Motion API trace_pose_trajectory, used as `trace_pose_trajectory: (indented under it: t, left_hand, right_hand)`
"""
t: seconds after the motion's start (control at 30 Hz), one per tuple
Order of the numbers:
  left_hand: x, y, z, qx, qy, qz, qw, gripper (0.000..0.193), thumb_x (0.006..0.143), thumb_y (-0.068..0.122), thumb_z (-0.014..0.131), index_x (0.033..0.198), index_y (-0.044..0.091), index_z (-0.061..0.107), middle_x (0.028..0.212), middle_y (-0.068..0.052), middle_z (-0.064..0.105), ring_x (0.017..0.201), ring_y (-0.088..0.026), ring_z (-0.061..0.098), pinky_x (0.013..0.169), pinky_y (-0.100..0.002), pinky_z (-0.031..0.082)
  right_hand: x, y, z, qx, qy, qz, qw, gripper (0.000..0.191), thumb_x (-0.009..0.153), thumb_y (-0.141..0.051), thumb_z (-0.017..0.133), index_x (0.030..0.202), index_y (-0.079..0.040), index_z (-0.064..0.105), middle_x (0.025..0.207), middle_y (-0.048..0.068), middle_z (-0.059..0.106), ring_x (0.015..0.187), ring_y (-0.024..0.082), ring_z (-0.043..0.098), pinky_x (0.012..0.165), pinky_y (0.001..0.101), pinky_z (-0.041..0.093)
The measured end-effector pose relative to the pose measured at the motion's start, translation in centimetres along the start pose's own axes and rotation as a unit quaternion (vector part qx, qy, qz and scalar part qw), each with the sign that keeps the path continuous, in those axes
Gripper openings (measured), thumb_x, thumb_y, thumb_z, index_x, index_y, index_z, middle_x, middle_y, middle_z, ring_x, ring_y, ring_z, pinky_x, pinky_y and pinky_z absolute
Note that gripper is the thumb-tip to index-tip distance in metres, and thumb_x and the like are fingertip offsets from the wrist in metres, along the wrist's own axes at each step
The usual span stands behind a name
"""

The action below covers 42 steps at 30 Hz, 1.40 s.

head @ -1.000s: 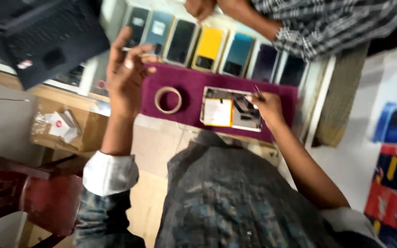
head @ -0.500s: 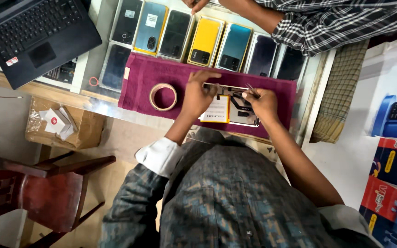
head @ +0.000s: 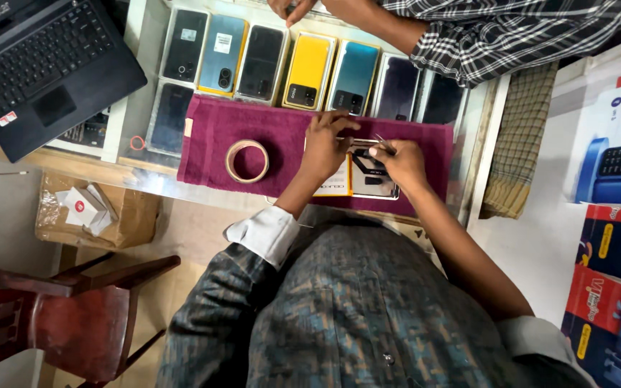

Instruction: The person repairs a disassembled smartphone lying on a purple towel on the counter. They handle a roll of black tape, cut pieces of tape with scissors, and press the cut tape pieces onto the phone's internal battery and frame, working on the open device.

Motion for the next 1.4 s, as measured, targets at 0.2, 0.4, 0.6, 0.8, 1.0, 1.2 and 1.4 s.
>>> trace_pose_trajectory:
  t: [0.2,0.4,0.6,0.8,1.0,1.2,1.4]
  left_hand:
    - [0.3,0.4,0.5,-0.001,-0.012,0.0,1.0,0.035,0.076,0.008,0.079,0.109,0.021,0.076,0.134,-0.004,0.063,0.125,-0.034,0.053,0.108,-0.049,0.041]
    - [0.1,0.1,1.1,0.026,-0.024,0.003,0.999,0.036,0.077,0.012,0.079,0.112,0.023,0.076,0.134,-0.005,0.062,0.126,-0.034,0.052,0.11,-0.05,0.037]
    - [0.1,-0.3,1.5,0.03,-0.039,0.006,0.999,0.038,0.078,0.017,0.081,0.115,0.025,0.074,0.136,-0.004,0.06,0.128,-0.033,0.049,0.11,-0.05,0.034]
    - [0.0,-0.4,1.5,0.032,-0.051,0.004,0.998,0.04,0.077,0.021,0.083,0.116,0.025,0.074,0.138,-0.005,0.057,0.129,-0.034,0.047,0.11,-0.051,0.033]
    - [-0.1,-0.3,1.6,0.05,-0.057,-0.009,0.997,0.039,0.077,0.021,0.082,0.115,0.025,0.074,0.138,-0.004,0.057,0.13,-0.034,0.047,0.108,-0.051,0.034]
    - [0.0,-0.3,1.4,0.046,-0.04,0.003,0.998,0.036,0.08,0.019,0.081,0.115,0.025,0.075,0.138,-0.003,0.057,0.13,-0.033,0.048,0.108,-0.051,0.035]
    - [0.1,-0.4,1.3,0.05,-0.045,0.0,0.998,0.038,0.077,0.016,0.081,0.113,0.025,0.075,0.138,-0.001,0.058,0.129,-0.033,0.049,0.107,-0.051,0.037]
  right_hand:
    - [-0.2,-1.6,-0.3,-0.016,0.021,-0.076,0.997,0.02,0.09,-0.019,0.081,0.097,-0.001,0.079,0.082,0.009,0.079,0.068,0.014,0.072,0.063,0.0317,0.054]
    - [-0.9,-1.5,-0.4,-0.037,0.025,0.008,0.999,0.021,0.089,-0.022,0.079,0.099,-0.004,0.078,0.081,0.01,0.077,0.061,0.019,0.075,0.055,0.0328,0.056]
    - [-0.6,-1.1,-0.4,-0.073,0.043,-0.043,0.995,0.02,0.087,-0.022,0.081,0.095,-0.003,0.079,0.084,0.01,0.079,0.072,0.018,0.077,0.07,0.0334,0.058]
    - [-1.0,-1.0,-0.2,-0.084,0.063,-0.087,0.991,0.018,0.086,-0.018,0.081,0.094,-0.002,0.077,0.085,0.012,0.078,0.076,0.021,0.077,0.071,0.0331,0.058]
    - [-1.6,-2.1,-0.6,-0.072,0.1,-0.157,0.98,0.017,0.084,-0.015,0.085,0.095,-0.004,0.077,0.086,0.013,0.077,0.078,0.02,0.077,0.072,0.0324,0.059]
    - [-1.6,-1.8,-0.6,-0.087,0.116,-0.12,0.982,0.017,0.082,-0.014,0.085,0.09,-0.006,0.072,0.078,0.006,0.076,0.068,0.019,0.074,0.065,0.0324,0.056]
    - [-1.6,-1.6,-0.4,-0.094,0.097,-0.088,0.987,0.011,0.086,-0.014,0.081,0.09,-0.008,0.073,0.074,0.003,0.075,0.063,0.015,0.072,0.062,0.0315,0.054]
Point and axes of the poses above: each hand's wrist, its own x-axis towards the middle knuckle, its own z-axis out of the palm, y = z × x, the point moved 8 cm from there along x, towards the middle knuckle
